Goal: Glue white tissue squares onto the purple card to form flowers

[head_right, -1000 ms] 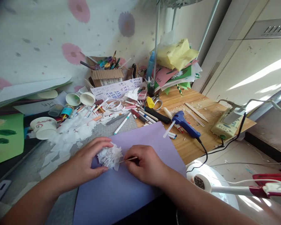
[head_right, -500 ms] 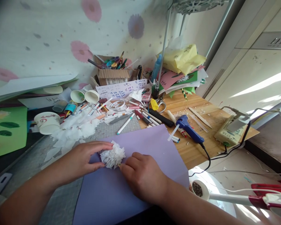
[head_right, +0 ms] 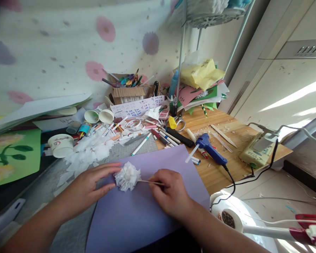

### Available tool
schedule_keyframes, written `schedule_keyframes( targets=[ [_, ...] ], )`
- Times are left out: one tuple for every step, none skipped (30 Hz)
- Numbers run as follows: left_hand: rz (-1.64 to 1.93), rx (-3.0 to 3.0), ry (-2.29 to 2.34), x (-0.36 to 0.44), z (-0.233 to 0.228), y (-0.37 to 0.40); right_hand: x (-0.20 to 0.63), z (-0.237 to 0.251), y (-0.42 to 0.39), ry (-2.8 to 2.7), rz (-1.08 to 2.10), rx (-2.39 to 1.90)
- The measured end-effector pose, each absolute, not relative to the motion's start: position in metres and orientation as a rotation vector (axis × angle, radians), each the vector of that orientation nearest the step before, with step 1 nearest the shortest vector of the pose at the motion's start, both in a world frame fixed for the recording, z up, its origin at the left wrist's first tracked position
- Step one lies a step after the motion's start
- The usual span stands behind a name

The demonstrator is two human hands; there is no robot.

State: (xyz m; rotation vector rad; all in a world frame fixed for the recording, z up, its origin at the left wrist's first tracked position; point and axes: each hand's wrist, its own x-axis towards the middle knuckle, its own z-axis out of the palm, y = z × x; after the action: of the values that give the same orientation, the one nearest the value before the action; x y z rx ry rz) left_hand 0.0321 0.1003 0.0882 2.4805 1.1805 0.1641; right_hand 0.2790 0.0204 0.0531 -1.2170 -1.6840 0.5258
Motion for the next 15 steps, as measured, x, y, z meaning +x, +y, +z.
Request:
schedule_keyframes(
  targets=[
    [0.197, 2.504, 1.227, 0.031, 0.086, 0.094, 0.281, 0.053, 0.021, -1.577, 0.63, -1.263],
    [0.225, 2.53, 1.263, 0.03, 0.083, 0.087, 0.282, 0.052, 0.023, -1.48, 0.731, -1.305],
    [0.235, 2.554, 1.272, 0.031, 0.08, 0.08, 0.283, 0.051, 0.024, -1.4, 0.816, -1.335],
    [0.229, 2.573, 1.26, 0.033, 0.077, 0.073, 0.283, 0.051, 0.026, -1.343, 0.879, -1.35],
    [0.22, 2.585, 1.243, 0.036, 0.074, 0.067, 0.282, 0.05, 0.028, -1.31, 0.921, -1.356],
    [0.219, 2.594, 1.228, 0.039, 0.071, 0.063, 0.281, 0.05, 0.029, -1.296, 0.947, -1.357],
    [0.233, 2.603, 1.22, 0.044, 0.069, 0.059, 0.28, 0.049, 0.031, -1.288, 0.962, -1.359],
    [0.264, 2.614, 1.223, 0.049, 0.067, 0.056, 0.279, 0.049, 0.032, -1.277, 0.975, -1.36],
    [0.31, 2.626, 1.233, 0.054, 0.067, 0.055, 0.279, 0.048, 0.033, -1.259, 0.991, -1.361],
    [0.354, 2.637, 1.243, 0.059, 0.067, 0.054, 0.278, 0.048, 0.033, -1.234, 1.012, -1.359],
    [0.39, 2.648, 1.25, 0.064, 0.068, 0.054, 0.279, 0.047, 0.034, -1.202, 1.033, -1.354],
    [0.414, 2.657, 1.256, 0.07, 0.07, 0.054, 0.279, 0.046, 0.034, -1.167, 1.056, -1.346],
    [0.423, 2.661, 1.26, 0.075, 0.071, 0.055, 0.279, 0.046, 0.034, -1.132, 1.074, -1.338],
    [0.421, 2.661, 1.263, 0.079, 0.072, 0.055, 0.28, 0.046, 0.034, -1.099, 1.087, -1.33],
    [0.416, 2.66, 1.264, 0.084, 0.072, 0.055, 0.28, 0.046, 0.034, -1.071, 1.091, -1.323]
  ],
)
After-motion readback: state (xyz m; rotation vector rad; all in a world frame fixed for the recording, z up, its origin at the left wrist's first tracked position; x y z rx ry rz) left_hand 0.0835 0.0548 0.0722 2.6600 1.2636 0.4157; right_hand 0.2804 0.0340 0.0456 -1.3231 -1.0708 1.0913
